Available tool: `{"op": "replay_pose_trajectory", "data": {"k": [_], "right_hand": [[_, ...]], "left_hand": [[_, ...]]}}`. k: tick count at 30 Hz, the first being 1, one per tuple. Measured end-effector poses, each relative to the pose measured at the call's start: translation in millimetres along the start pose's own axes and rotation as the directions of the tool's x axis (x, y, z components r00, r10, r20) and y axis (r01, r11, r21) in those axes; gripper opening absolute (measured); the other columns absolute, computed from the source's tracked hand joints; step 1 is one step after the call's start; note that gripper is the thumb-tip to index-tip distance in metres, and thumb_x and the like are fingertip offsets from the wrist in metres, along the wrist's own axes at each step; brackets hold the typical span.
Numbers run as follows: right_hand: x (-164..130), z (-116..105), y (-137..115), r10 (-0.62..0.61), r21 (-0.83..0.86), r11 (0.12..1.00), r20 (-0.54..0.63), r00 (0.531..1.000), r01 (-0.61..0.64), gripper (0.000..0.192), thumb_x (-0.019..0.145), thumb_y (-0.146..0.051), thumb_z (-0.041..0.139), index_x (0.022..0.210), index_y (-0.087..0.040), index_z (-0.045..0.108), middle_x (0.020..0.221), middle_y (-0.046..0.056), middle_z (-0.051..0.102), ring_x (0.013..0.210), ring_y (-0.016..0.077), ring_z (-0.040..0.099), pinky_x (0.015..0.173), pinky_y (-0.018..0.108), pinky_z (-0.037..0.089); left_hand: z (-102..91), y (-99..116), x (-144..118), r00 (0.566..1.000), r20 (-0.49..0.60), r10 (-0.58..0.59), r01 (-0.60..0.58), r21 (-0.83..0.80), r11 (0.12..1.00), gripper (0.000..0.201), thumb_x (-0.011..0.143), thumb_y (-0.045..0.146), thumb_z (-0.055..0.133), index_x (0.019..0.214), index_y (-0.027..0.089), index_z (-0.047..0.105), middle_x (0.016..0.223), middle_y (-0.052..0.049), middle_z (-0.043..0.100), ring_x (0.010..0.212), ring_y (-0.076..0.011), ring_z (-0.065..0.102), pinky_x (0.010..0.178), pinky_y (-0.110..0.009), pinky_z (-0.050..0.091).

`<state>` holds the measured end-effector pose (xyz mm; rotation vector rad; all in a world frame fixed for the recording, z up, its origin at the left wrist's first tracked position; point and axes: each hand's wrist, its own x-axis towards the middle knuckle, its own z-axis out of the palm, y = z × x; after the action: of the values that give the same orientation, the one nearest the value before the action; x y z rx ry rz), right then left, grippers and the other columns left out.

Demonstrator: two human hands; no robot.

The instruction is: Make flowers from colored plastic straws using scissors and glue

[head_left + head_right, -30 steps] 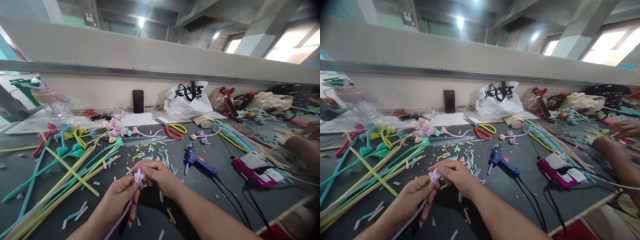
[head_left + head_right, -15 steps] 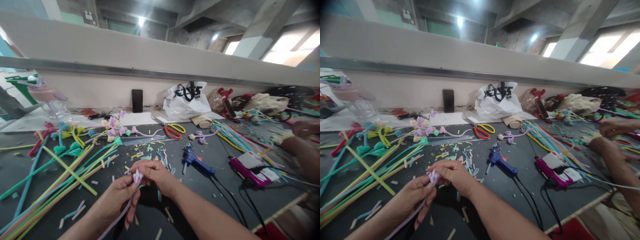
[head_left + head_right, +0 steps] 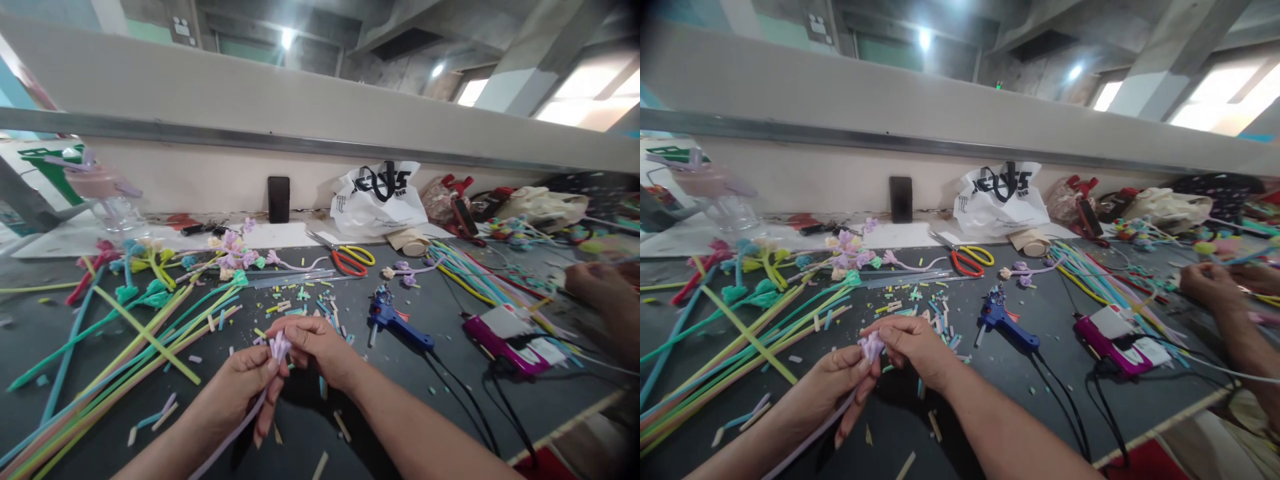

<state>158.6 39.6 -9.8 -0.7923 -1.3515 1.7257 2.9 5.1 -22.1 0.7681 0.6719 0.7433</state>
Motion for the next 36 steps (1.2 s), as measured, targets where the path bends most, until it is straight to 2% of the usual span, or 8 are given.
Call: {"op": "replay_pose_trajectory", "data": {"k": [4, 9, 11, 13, 18, 23, 29, 36], "right_hand": [[-2.3, 5.0, -10.6, -0.063, 0.068, 0.995, -0.155, 0.986, 0.074, 0.025, 0.08, -0.03, 0.055, 0.101, -0.017, 0.062, 0.054, -0.005, 0.046, 0.044, 0.0054, 0.035, 0.045, 0.02, 0.029], [5.2, -4.1, -59.6, -0.245, -0.126, 0.969, -0.416, 0.876, 0.211, 0.032, 0.077, -0.016, 0.051, 0.108, -0.023, 0.051, 0.103, 0.002, 0.054, 0.064, 0.0072, 0.051, 0.058, 0.021, 0.042], [21.5, -27.1, -83.1, -0.247, -0.432, 0.901, -0.412, 0.877, 0.051, 0.037, 0.081, -0.016, 0.045, 0.117, -0.023, 0.042, 0.108, 0.003, 0.054, 0.079, 0.0098, 0.056, 0.069, 0.023, 0.046], [43.0, -60.3, -100.9, -0.211, -0.748, 0.578, -0.522, 0.826, -0.325, 0.04, 0.087, -0.018, 0.039, 0.126, -0.023, 0.033, 0.115, 0.003, 0.053, 0.093, 0.0097, 0.055, 0.078, 0.022, 0.045], [83.4, -134.5, -104.9, -0.139, -0.737, 0.305, -0.661, 0.737, -0.604, 0.031, 0.085, -0.027, 0.051, 0.113, -0.014, 0.049, 0.113, 0.009, 0.053, 0.096, 0.0199, 0.055, 0.08, 0.039, 0.047], [97.5, -153.8, -85.6, -0.089, -0.748, 0.182, -0.659, 0.747, -0.638, 0.03, 0.085, -0.028, 0.052, 0.112, -0.014, 0.05, 0.111, 0.008, 0.054, 0.094, 0.0196, 0.056, 0.078, 0.038, 0.048], [97.1, -150.9, -115.9, -0.04, -0.742, 0.307, -0.636, 0.771, -0.596, 0.028, 0.086, -0.029, 0.05, 0.111, -0.015, 0.051, 0.108, 0.007, 0.055, 0.09, 0.0183, 0.057, 0.075, 0.038, 0.049], [8.5, -93.4, -133.4, -0.111, -0.618, 0.77, -0.375, 0.92, -0.159, 0.037, 0.085, -0.037, 0.038, 0.114, -0.018, 0.05, 0.06, -0.003, 0.046, 0.045, 0.009, 0.045, 0.045, 0.024, 0.043]], "left_hand": [[-2.0, 1.6, 0.9, 0.999, -0.01, 0.031, -0.031, -0.027, 0.999, 0.021, 0.074, 0.034, 0.059, 0.07, 0.014, 0.055, 0.049, 0.005, 0.053, 0.027, -0.0084, 0.049, 0.024, -0.017, 0.039], [-5.4, 0.3, 3.3, 0.999, -0.024, 0.048, -0.05, -0.064, 0.997, 0.023, 0.073, 0.035, 0.059, 0.067, 0.013, 0.055, 0.046, 0.005, 0.052, 0.026, -0.0083, 0.048, 0.023, -0.016, 0.038], [-5.5, -0.1, 3.9, 0.998, -0.021, 0.055, -0.056, -0.07, 0.996, 0.023, 0.073, 0.035, 0.059, 0.067, 0.013, 0.054, 0.046, 0.005, 0.052, 0.025, -0.0081, 0.047, 0.023, -0.016, 0.038], [-4.9, 0.0, 4.3, 0.998, -0.011, 0.058, -0.058, -0.078, 0.995, 0.024, 0.073, 0.036, 0.059, 0.067, 0.014, 0.054, 0.045, 0.005, 0.052, 0.025, -0.008, 0.047, 0.022, -0.016, 0.037], [-5.7, -1.3, 8.5, 0.999, 0.018, 0.047, -0.045, -0.097, 0.994, 0.026, 0.072, 0.039, 0.059, 0.068, 0.014, 0.052, 0.044, 0.005, 0.052, 0.025, -0.0085, 0.047, 0.022, -0.016, 0.037], [-9.4, -6.3, 13.6, 0.997, 0.047, 0.064, -0.059, -0.1, 0.993, 0.023, 0.075, 0.036, 0.057, 0.07, 0.014, 0.054, 0.046, 0.004, 0.054, 0.026, -0.009, 0.048, 0.023, -0.016, 0.038], [-1.2, 0.6, 4.6, 0.993, 0.094, 0.075, -0.065, -0.108, 0.992, 0.021, 0.077, 0.034, 0.055, 0.07, 0.014, 0.055, 0.047, 0.004, 0.053, 0.027, -0.0075, 0.048, 0.024, -0.015, 0.038], [-2.7, 6.3, -5.3, 0.976, 0.204, 0.076, -0.045, -0.156, 0.987, 0.021, 0.076, 0.033, 0.058, 0.071, 0.012, 0.057, 0.049, 0.002, 0.055, 0.027, -0.0081, 0.049, 0.023, -0.015, 0.037]]}}
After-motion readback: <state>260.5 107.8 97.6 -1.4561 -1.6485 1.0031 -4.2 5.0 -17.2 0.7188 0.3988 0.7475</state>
